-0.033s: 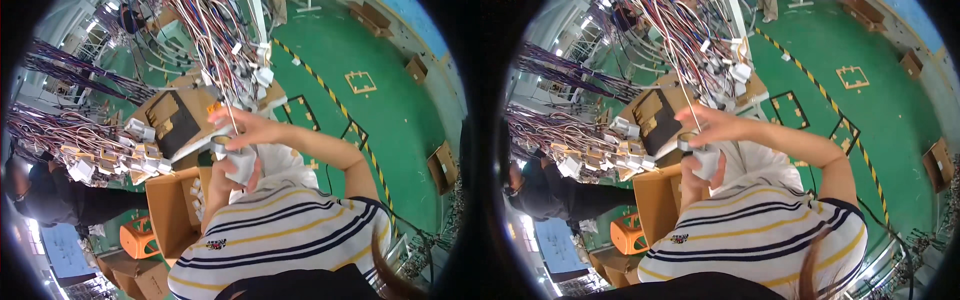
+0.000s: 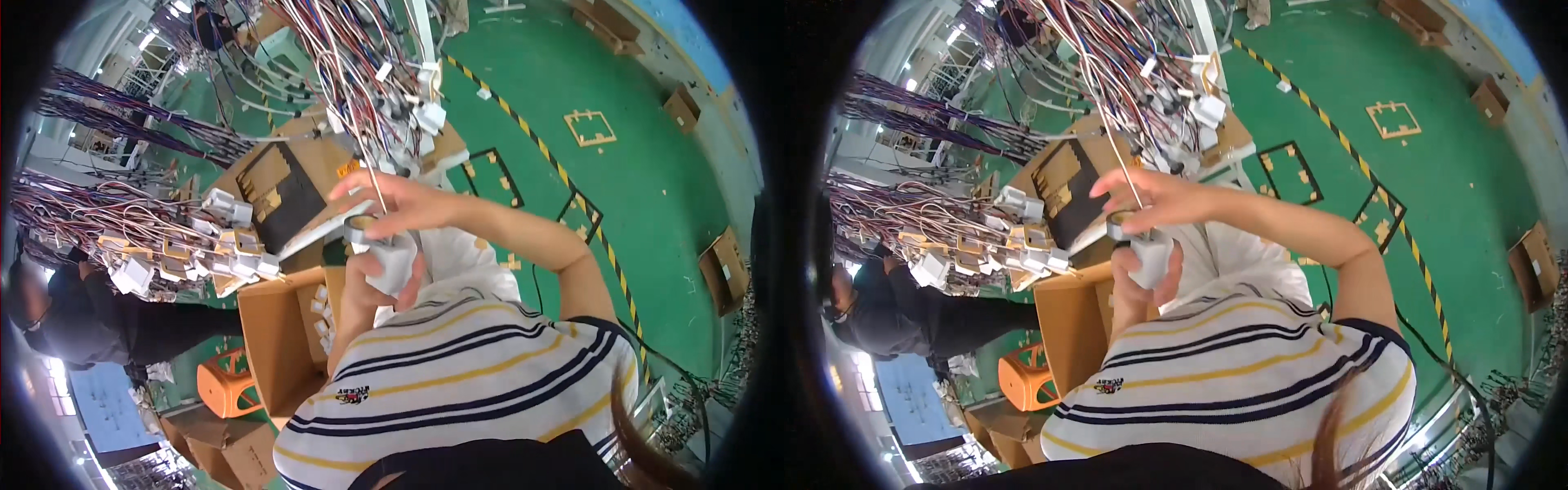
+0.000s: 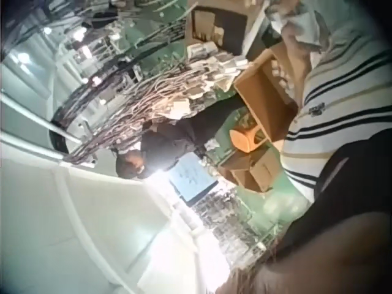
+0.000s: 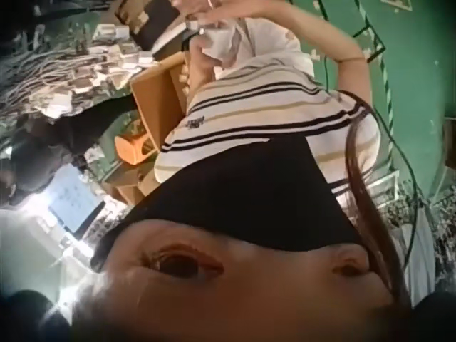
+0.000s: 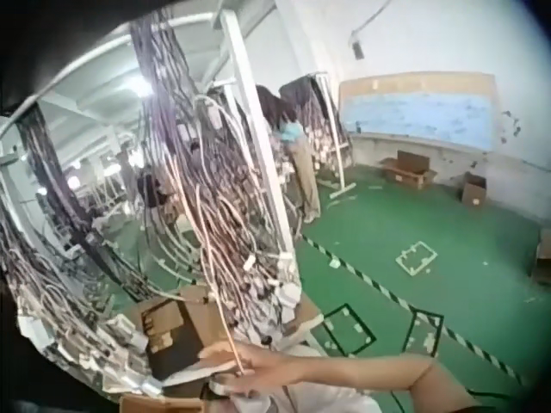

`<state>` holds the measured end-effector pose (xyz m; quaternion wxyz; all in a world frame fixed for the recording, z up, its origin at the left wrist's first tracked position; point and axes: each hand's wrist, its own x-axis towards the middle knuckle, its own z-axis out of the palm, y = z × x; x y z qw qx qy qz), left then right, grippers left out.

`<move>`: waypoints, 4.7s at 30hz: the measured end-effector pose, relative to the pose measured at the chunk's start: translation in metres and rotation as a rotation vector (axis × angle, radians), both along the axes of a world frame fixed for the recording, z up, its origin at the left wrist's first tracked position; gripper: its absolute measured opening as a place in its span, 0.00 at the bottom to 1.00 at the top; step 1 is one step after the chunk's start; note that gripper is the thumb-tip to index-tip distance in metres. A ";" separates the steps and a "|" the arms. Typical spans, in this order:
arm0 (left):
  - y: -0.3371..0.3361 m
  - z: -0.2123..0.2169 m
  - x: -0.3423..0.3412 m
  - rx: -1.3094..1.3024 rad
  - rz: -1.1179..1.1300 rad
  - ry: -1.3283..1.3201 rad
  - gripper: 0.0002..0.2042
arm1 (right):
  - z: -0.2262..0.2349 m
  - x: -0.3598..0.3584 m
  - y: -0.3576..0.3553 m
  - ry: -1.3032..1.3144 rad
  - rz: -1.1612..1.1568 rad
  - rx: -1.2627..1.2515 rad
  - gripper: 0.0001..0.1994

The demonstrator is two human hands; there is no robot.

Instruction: Applying adhesive tape to white electronic components as part of an assembly process at a manual workstation.

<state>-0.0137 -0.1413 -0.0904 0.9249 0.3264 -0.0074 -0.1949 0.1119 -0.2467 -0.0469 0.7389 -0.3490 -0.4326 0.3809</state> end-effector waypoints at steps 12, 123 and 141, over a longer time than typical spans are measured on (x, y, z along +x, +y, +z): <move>-0.001 0.025 0.001 0.015 -0.019 0.096 0.27 | -0.003 0.077 -0.006 -0.749 0.407 -0.054 0.18; 0.045 0.086 -0.092 1.789 0.641 -0.459 0.08 | 0.028 0.002 -0.100 0.106 -0.032 -0.258 0.08; 0.126 -0.042 0.031 1.995 1.198 -0.112 0.34 | -0.071 0.082 -0.007 -0.867 -1.053 -0.267 0.16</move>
